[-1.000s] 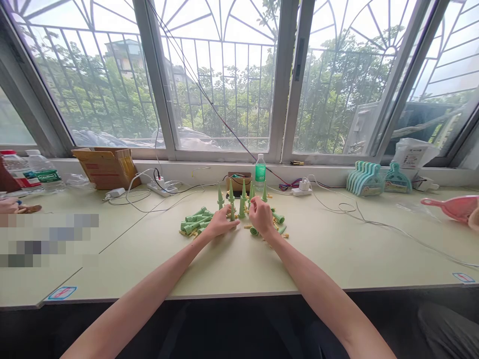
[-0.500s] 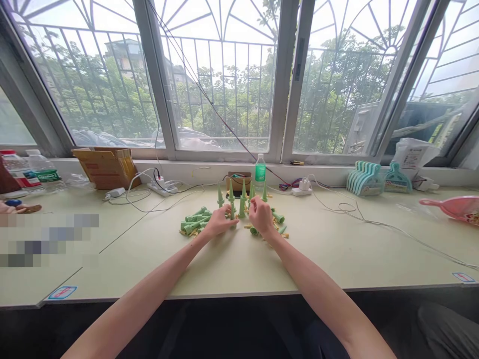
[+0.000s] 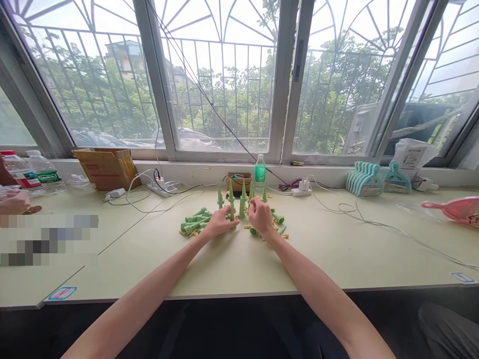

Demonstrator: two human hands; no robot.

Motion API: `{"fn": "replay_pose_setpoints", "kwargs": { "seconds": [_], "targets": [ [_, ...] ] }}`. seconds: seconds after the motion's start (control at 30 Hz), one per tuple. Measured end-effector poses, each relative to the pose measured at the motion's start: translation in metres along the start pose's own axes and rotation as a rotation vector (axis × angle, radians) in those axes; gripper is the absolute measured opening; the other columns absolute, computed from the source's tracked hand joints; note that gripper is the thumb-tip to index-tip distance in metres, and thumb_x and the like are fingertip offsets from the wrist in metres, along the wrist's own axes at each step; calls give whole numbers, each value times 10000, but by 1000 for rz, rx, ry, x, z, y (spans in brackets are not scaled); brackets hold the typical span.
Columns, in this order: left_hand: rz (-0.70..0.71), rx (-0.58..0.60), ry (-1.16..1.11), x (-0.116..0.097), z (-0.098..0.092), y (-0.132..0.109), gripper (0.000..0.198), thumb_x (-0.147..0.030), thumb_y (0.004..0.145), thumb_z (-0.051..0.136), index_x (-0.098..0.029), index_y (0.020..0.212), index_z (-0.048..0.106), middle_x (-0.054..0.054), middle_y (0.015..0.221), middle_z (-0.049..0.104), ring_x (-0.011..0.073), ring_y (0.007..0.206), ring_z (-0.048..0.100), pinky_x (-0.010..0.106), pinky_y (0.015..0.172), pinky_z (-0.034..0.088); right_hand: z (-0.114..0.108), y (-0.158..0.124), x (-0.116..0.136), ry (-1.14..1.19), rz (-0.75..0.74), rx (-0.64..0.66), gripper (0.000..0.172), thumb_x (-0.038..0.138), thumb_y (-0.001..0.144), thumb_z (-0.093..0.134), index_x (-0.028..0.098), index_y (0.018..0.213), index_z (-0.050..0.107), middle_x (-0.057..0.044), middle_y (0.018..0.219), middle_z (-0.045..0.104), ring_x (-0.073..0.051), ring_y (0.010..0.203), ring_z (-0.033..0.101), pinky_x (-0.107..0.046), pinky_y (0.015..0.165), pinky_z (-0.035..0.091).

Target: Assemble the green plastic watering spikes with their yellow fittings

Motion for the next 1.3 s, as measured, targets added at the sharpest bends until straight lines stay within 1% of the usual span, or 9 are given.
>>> {"fn": "replay_pose_setpoints", "kwargs": {
  "seconds": [0.17, 0.53, 0.6, 0.67, 0.77, 0.83, 1.0, 1.1, 1.3],
  "targets": [
    [7, 81, 13, 0, 6, -2, 331, -361, 700, 632, -205, 983, 560, 36, 899, 639, 217, 870, 594, 309, 742, 448, 0, 0, 0, -16, 9, 5, 198, 201, 850, 405, 177, 938, 580, -26, 688, 624, -163, 592, 553, -249, 609, 398],
    [88, 43, -38, -7, 5, -1, 231, -292, 691, 619, -184, 891, 576, 36, 854, 663, 215, 870, 608, 319, 804, 453, -7, 5, 3, -4, 10, 6, 145, 222, 838, 448, 180, 883, 580, -18, 684, 634, -145, 569, 554, -245, 595, 391],
    [93, 45, -23, -8, 5, -2, 237, -284, 691, 611, -182, 904, 592, 39, 874, 664, 214, 869, 608, 317, 802, 453, -6, 4, 5, -46, -3, 67, 105, 218, 814, 483, 185, 814, 583, -13, 675, 633, -140, 581, 550, -240, 588, 377],
    [93, 64, -11, -9, 6, -2, 239, -276, 696, 601, -184, 917, 609, 38, 887, 664, 209, 855, 608, 308, 785, 456, -1, 1, 8, -101, -33, 184, 80, 210, 786, 518, 189, 740, 580, -6, 654, 628, -137, 591, 541, -233, 572, 353],
    [105, 89, -29, -9, 8, -2, 210, -242, 710, 577, -187, 904, 635, 34, 881, 672, 199, 837, 611, 295, 781, 462, 8, -6, 13, -177, -85, 355, 89, 197, 760, 554, 191, 674, 577, -5, 644, 629, -134, 598, 526, -231, 546, 315],
    [113, 88, -49, -8, 9, -2, 195, -222, 714, 574, -186, 890, 650, 35, 879, 679, 198, 839, 613, 295, 800, 465, 12, -10, 15, -213, -111, 423, 101, 183, 756, 564, 191, 657, 582, -11, 654, 635, -136, 609, 526, -233, 544, 303],
    [94, 74, -56, -5, 11, 0, 175, -264, 753, 572, -189, 885, 659, 40, 863, 682, 207, 840, 612, 310, 822, 465, 15, -13, 15, -256, -115, 483, 58, 163, 748, 588, 201, 723, 625, -30, 739, 670, -160, 688, 561, -239, 552, 298],
    [83, 53, -59, -5, 12, 2, 179, -314, 814, 512, -187, 826, 638, 41, 824, 670, 199, 804, 605, 305, 781, 459, 18, -14, 11, -277, -123, 513, 86, 133, 727, 590, 205, 755, 627, -34, 769, 670, -174, 744, 573, -240, 576, 306],
    [-15, -36, 34, -1, 9, 6, 333, -409, 883, 429, -197, 629, 462, 21, 639, 554, 168, 633, 516, 292, 624, 401, 22, -16, 8, -290, -140, 543, 158, 44, 693, 547, 193, 735, 582, -34, 763, 640, -166, 729, 551, -240, 576, 291]
  ]
}}
Point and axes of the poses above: each hand's wrist, its own y-axis towards the middle knuckle, its own z-axis out of the palm, x = y × z, the point moved 5 cm from there along y, towards the middle knuckle
